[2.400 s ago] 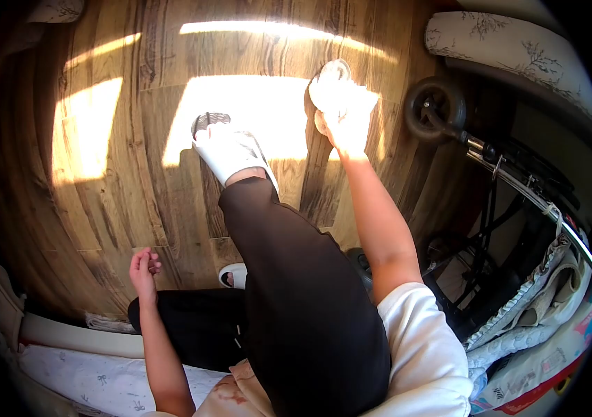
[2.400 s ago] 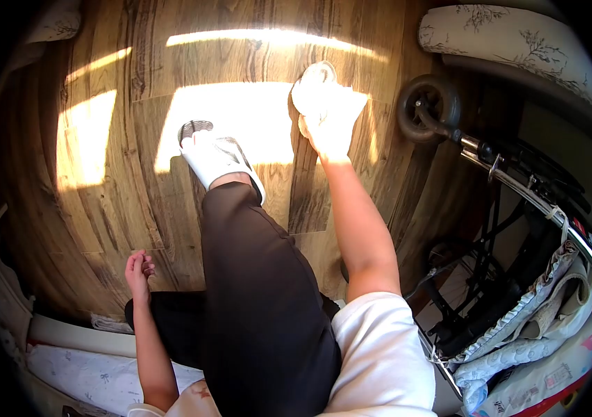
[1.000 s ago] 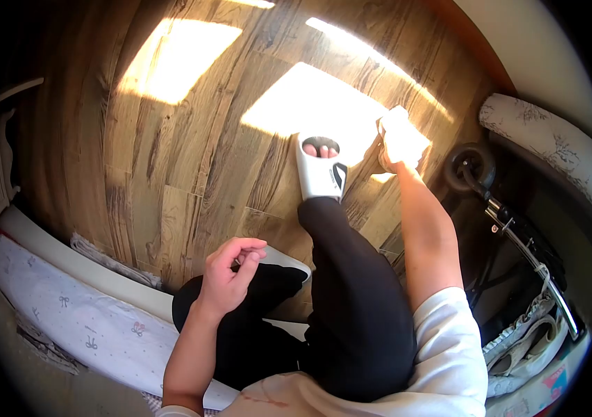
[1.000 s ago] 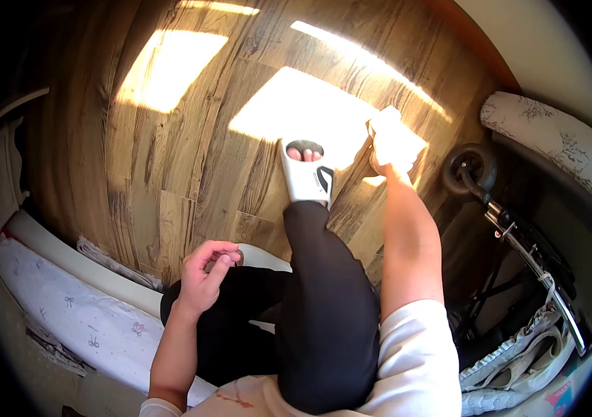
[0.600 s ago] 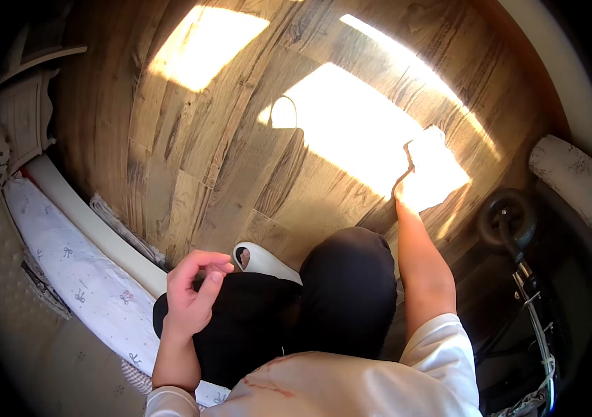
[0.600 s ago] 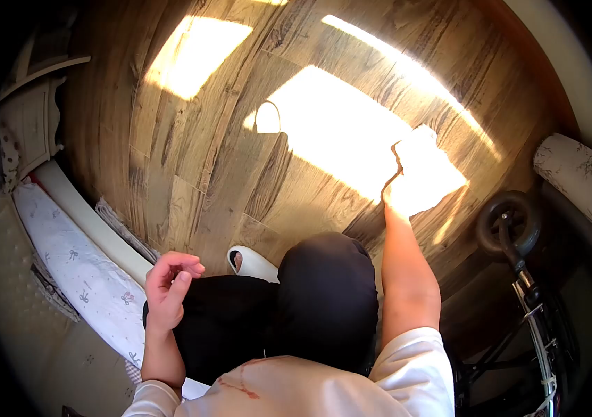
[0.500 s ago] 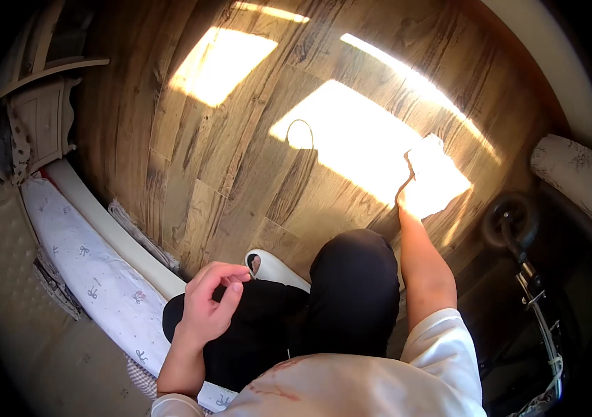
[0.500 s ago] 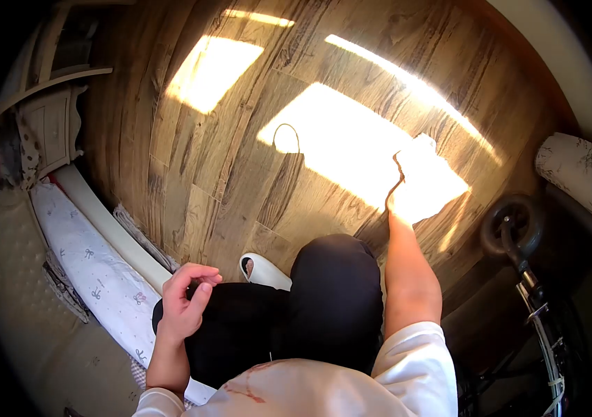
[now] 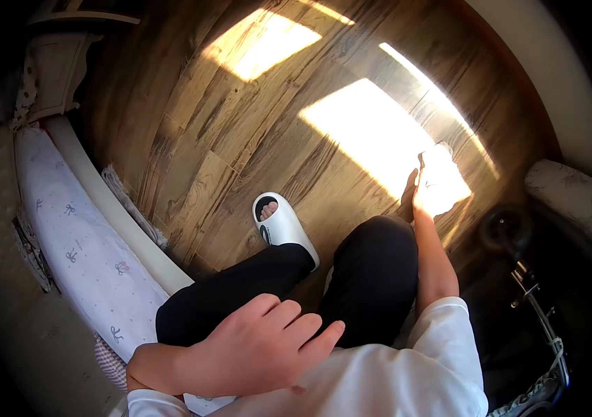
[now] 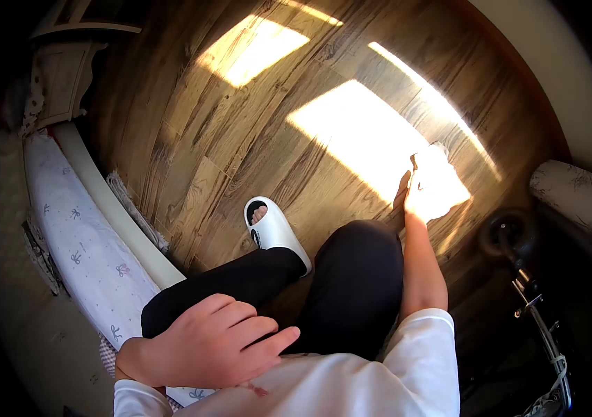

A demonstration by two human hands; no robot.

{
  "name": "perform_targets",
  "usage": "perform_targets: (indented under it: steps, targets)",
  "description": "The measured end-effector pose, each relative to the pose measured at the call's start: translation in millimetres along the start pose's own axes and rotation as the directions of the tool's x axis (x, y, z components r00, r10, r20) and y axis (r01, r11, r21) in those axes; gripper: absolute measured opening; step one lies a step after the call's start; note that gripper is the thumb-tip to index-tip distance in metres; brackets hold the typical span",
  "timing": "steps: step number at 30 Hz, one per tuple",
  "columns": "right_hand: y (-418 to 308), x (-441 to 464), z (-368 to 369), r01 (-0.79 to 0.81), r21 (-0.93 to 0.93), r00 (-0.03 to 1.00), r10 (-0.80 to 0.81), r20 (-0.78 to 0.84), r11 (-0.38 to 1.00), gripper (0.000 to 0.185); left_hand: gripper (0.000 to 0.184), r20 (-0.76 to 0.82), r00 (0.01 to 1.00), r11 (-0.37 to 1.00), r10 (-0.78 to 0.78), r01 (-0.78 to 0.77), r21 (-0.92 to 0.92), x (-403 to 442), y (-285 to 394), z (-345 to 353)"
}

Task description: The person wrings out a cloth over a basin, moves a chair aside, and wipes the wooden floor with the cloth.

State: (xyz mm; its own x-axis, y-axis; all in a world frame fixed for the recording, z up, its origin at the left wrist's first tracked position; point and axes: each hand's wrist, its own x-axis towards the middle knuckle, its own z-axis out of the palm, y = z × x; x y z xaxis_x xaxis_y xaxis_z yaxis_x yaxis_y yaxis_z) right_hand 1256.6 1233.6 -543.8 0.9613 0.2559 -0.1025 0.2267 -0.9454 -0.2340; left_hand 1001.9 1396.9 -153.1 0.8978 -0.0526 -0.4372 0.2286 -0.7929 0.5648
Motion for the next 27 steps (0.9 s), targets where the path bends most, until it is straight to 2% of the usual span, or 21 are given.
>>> perform_targets:
  steps: [1, 2, 5, 6, 9, 11, 13, 14, 16, 19, 21, 23, 25, 27]
  targets:
    - [11.4, 0.8, 7.3, 0.100, 0.119, 0.986, -0.083, -0.142, 0.988, 0.066, 0.037, -0.020, 0.999, 0.997, 0.033, -0.034, -0.067, -4.0, -2.6, -2.6]
    - [28.7, -2.1, 37.7, -0.045, -0.467, 0.918, -0.148, -0.368, 0.883, 0.066, 0.036, -0.130, 0.991, 0.999, 0.027, -0.029, -0.015, -7.5, -1.6, -3.9]
    - [28.6, -0.2, 14.5, 0.023, -0.370, 0.984, -0.087, -0.157, 0.929, 0.064, 0.036, -0.219, 0.976, 0.998, 0.008, -0.020, -0.054, -13.8, -9.2, -14.9]
    - [23.5, 3.3, 19.7, 0.052, -0.198, 0.973, -0.094, -0.208, 0.979, 0.060, 0.036, -0.232, 0.973, 0.998, 0.014, -0.027, -0.052, -17.2, -14.1, -14.4]
    - [-3.2, 13.9, 16.2, -0.179, 0.017, 0.975, 0.179, -0.128, 0.984, 0.055, 0.036, -0.251, 0.967, 0.998, -0.036, 0.022, -0.059, -24.7, -26.4, -14.0]
    - [-36.8, 19.0, -11.1, -0.151, -0.006, 0.987, 0.150, -0.057, 0.989, 0.048, 0.037, -0.254, 0.965, 0.994, -0.060, 0.036, -0.099, -30.0, -33.5, -7.1]
    - [-73.9, 17.6, -33.8, -0.153, -0.116, 0.984, 0.162, 0.074, 0.981, 0.045, 0.037, -0.254, 0.966, 0.994, -0.047, 0.022, -0.103, -35.8, -39.4, -2.1]
    - [-80.9, 19.5, -24.3, -0.085, -0.195, 0.994, 0.097, 0.054, 0.977, 0.044, 0.037, -0.259, 0.965, 0.994, -0.044, 0.018, -0.104, -38.1, -39.7, -1.7]
    - [-92.5, 17.8, -1.0, 0.065, -0.208, 0.994, -0.045, 0.097, 0.976, 0.044, 0.038, -0.270, 0.962, 0.994, -0.041, 0.013, -0.105, -42.1, -35.4, -2.2]
    - [-120.3, 1.5, 25.9, 0.260, -0.103, 0.952, -0.236, 0.197, 0.960, 0.044, 0.041, -0.250, 0.967, 0.995, -0.050, 0.026, -0.099, -51.5, -25.4, -6.9]
    - [-139.1, -4.9, 35.8, 0.352, -0.018, 0.909, -0.337, 0.245, 0.936, 0.044, 0.041, -0.360, 0.932, 0.995, -0.030, -0.007, -0.099, -44.9, -19.2, 1.0]
    - [-143.6, -4.4, 38.2, 0.374, 0.109, 0.884, -0.389, 0.259, 0.921, 0.044, 0.041, -0.356, 0.934, 0.997, -0.009, -0.017, -0.070, -44.9, -16.8, 6.3]
    - [-132.8, 7.7, 30.5, 0.312, 0.276, 0.895, -0.378, 0.235, 0.909, 0.044, 0.041, -0.239, 0.971, 0.999, 0.008, -0.017, -0.036, -48.5, -14.9, 8.2]
    - [-111.1, 21.6, 17.7, 0.251, 0.248, 0.959, -0.276, 0.069, 0.935, 0.047, 0.044, -0.244, 0.970, 1.000, 0.002, -0.009, -0.027, -42.8, -13.8, 3.3]
